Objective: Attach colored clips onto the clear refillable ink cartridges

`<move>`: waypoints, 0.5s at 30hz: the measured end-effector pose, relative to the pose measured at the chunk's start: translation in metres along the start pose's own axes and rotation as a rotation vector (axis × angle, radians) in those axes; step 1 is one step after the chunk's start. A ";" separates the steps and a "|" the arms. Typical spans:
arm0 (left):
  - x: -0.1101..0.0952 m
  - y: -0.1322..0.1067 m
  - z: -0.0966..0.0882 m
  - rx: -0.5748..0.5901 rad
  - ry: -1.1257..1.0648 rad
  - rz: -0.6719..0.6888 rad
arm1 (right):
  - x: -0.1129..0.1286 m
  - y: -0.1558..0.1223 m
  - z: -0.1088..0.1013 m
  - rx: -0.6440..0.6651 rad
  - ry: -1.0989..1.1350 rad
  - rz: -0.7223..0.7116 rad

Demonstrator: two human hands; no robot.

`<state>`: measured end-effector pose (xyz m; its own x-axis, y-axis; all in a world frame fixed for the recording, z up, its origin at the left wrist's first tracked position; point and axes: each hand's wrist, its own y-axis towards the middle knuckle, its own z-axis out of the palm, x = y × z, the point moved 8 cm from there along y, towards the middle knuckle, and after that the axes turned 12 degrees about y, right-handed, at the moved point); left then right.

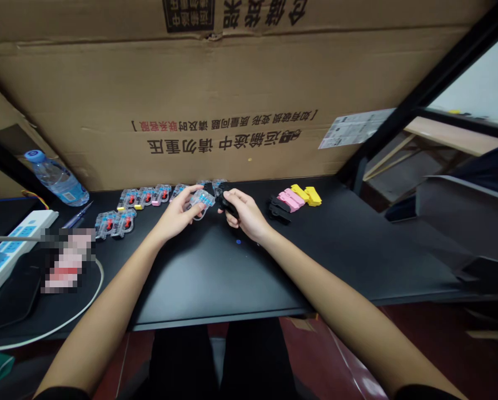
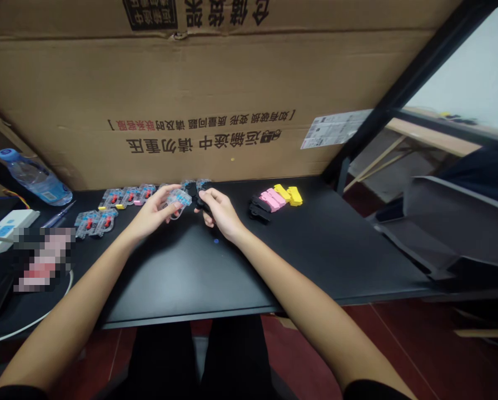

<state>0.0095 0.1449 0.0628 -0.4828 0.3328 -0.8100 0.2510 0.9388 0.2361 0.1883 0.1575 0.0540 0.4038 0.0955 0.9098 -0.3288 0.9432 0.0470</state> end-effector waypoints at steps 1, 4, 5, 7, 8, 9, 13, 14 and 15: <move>-0.001 0.000 -0.001 -0.010 -0.027 -0.026 | 0.003 0.000 -0.002 -0.022 -0.058 -0.062; -0.006 -0.002 -0.003 -0.047 -0.094 -0.070 | 0.013 -0.004 -0.002 -0.061 -0.220 -0.231; -0.008 -0.002 -0.004 -0.060 -0.108 -0.072 | 0.014 -0.005 -0.001 -0.057 -0.255 -0.261; -0.012 -0.003 -0.005 -0.082 -0.125 -0.068 | 0.015 -0.007 0.001 -0.039 -0.299 -0.282; -0.013 -0.003 -0.005 -0.091 -0.134 -0.066 | 0.015 -0.008 0.002 -0.029 -0.317 -0.284; -0.014 -0.003 -0.006 -0.098 -0.145 -0.064 | 0.015 -0.009 0.003 -0.019 -0.333 -0.284; -0.019 -0.003 -0.008 -0.118 -0.181 -0.042 | 0.012 -0.009 0.005 0.016 -0.339 -0.276; -0.021 -0.004 -0.008 -0.117 -0.182 -0.036 | 0.012 -0.009 0.006 0.020 -0.328 -0.278; -0.023 -0.004 -0.008 -0.110 -0.177 -0.030 | 0.012 -0.009 0.006 0.024 -0.315 -0.281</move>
<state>0.0127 0.1346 0.0846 -0.3310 0.2927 -0.8971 0.1411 0.9554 0.2596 0.1907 0.1481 0.0671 0.2014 -0.2694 0.9417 -0.2645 0.9107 0.3172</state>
